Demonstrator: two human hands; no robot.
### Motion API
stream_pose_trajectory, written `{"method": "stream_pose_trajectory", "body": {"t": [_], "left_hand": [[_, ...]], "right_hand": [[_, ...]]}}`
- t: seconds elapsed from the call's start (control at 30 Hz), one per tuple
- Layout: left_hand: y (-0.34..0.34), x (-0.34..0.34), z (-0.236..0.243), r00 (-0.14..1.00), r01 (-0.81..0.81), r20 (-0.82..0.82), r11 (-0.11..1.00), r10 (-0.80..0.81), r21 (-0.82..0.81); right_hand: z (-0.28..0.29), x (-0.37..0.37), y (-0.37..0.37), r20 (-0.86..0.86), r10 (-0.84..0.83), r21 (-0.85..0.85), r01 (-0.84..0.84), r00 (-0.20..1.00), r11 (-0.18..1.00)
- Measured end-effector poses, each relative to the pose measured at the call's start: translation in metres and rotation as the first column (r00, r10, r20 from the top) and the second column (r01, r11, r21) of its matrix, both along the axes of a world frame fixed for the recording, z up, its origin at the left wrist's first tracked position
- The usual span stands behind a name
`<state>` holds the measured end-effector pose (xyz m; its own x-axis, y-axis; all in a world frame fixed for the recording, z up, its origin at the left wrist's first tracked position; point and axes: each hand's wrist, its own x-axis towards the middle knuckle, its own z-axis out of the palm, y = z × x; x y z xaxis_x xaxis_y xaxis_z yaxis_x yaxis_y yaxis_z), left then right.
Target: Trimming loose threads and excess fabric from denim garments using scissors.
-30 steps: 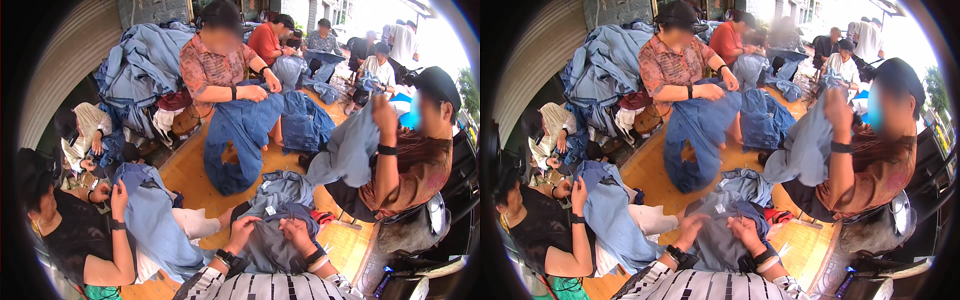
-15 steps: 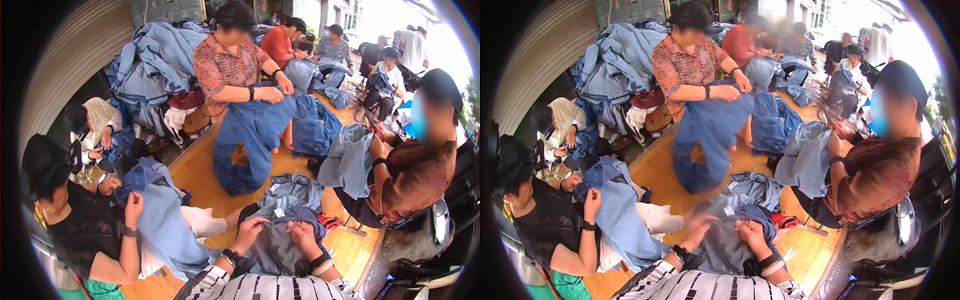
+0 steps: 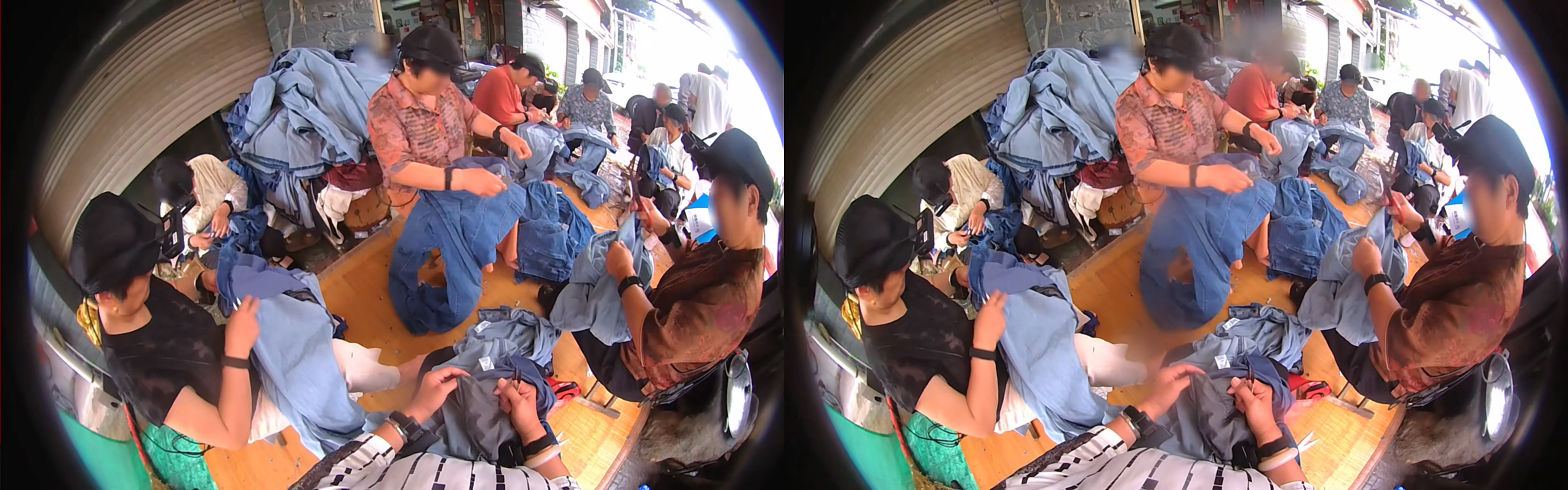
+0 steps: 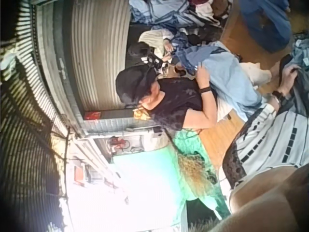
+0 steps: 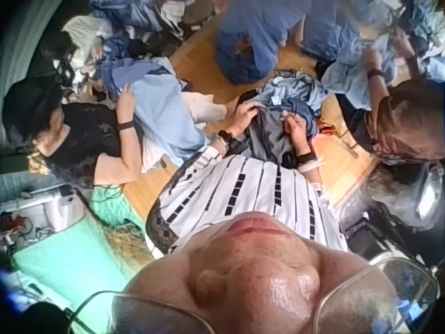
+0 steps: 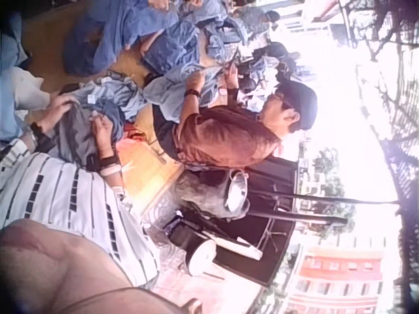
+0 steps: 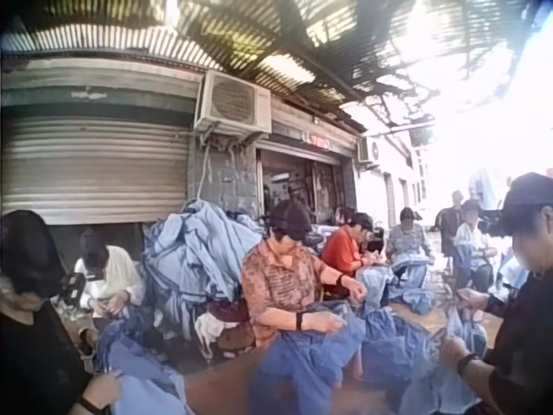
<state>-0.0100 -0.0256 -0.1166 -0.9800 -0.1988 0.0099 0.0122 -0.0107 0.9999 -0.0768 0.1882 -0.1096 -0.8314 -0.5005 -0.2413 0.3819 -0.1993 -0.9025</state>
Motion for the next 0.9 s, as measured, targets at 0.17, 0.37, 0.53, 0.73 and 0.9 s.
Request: {"method": "stream_pose_trajectory", "body": {"t": [0.17,0.37,0.53,0.73,0.9], "left_hand": [[0.000,-0.001,0.002,1.000,-0.009,0.005,0.999,0.009,-0.034],[0.002,-0.001,0.006,1.000,-0.011,0.000,1.000,0.011,-0.001],[0.002,0.000,0.008,1.000,0.015,0.018,1.000,-0.015,0.024],[0.003,0.001,0.002,1.000,0.001,0.026,1.000,-0.001,0.003],[0.005,-0.001,0.020,0.997,-0.013,0.081,1.000,0.014,-0.018]], "right_hand": [[0.001,-0.001,0.000,0.000,-0.013,-0.013,0.013,1.000,1.000],[0.004,-0.001,-0.002,-0.018,-0.023,-0.008,0.023,1.000,1.000],[0.007,0.002,0.000,-0.015,-0.021,-0.015,0.020,1.000,1.000],[0.003,0.000,0.001,-0.006,0.002,0.019,-0.001,1.000,1.000],[0.008,0.004,0.003,-0.111,-0.048,0.074,0.057,0.993,0.996]]}}
